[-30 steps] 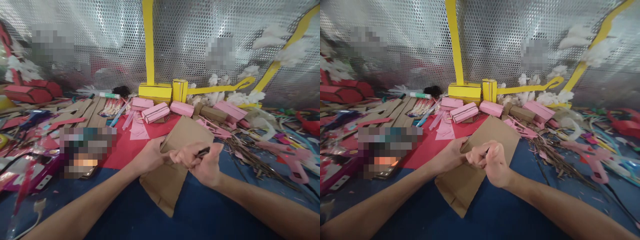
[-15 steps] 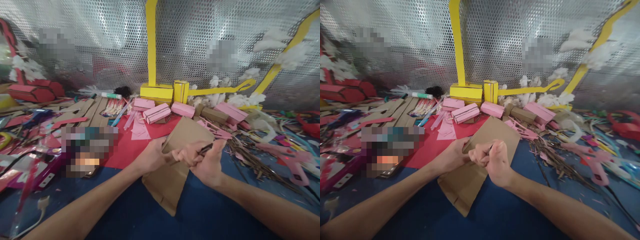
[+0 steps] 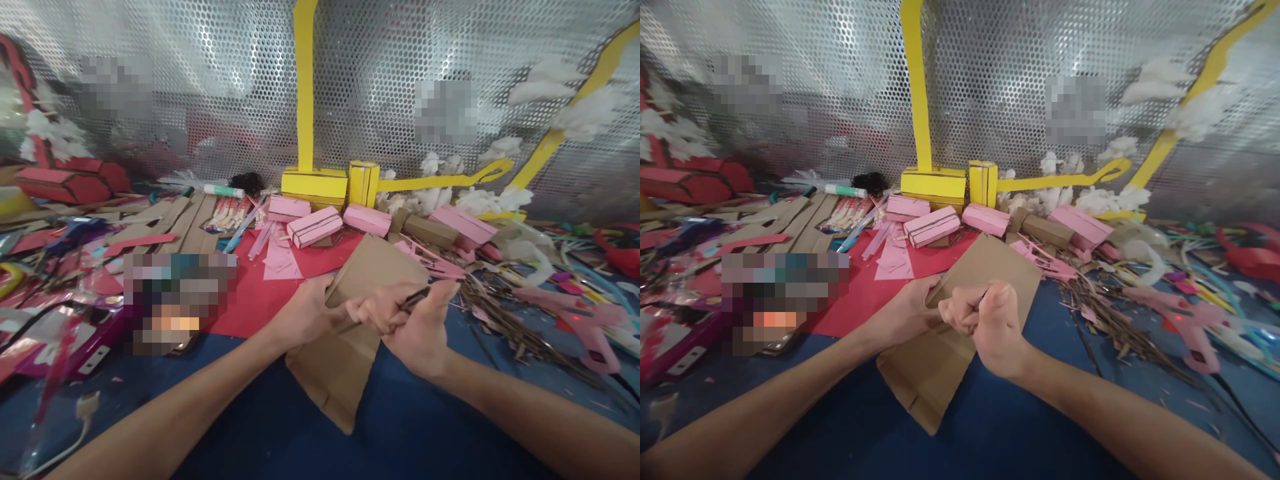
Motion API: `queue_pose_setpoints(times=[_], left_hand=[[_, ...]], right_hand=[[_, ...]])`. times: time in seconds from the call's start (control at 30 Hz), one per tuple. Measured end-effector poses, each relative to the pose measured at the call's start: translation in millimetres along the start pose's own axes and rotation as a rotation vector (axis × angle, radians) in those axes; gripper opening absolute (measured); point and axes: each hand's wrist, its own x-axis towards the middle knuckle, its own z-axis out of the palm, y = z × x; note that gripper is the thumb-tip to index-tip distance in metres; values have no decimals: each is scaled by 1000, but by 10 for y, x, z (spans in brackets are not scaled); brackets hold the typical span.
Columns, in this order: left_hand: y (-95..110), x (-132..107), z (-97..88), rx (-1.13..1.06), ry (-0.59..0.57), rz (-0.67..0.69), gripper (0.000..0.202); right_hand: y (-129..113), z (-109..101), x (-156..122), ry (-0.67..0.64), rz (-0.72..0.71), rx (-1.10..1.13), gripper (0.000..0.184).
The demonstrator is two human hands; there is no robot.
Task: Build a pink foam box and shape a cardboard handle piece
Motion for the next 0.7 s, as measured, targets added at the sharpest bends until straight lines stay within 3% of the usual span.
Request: queue_pose_setpoints(times=[0.47,0.7], left_hand=[[14,-3,2,20,23,-49,39],[-21,19,-8,-145,-28,-29,22]], right_hand=[[45,-11,-47,-26,-25,-32,72],[23,52,-5,34,-38,7,80]])
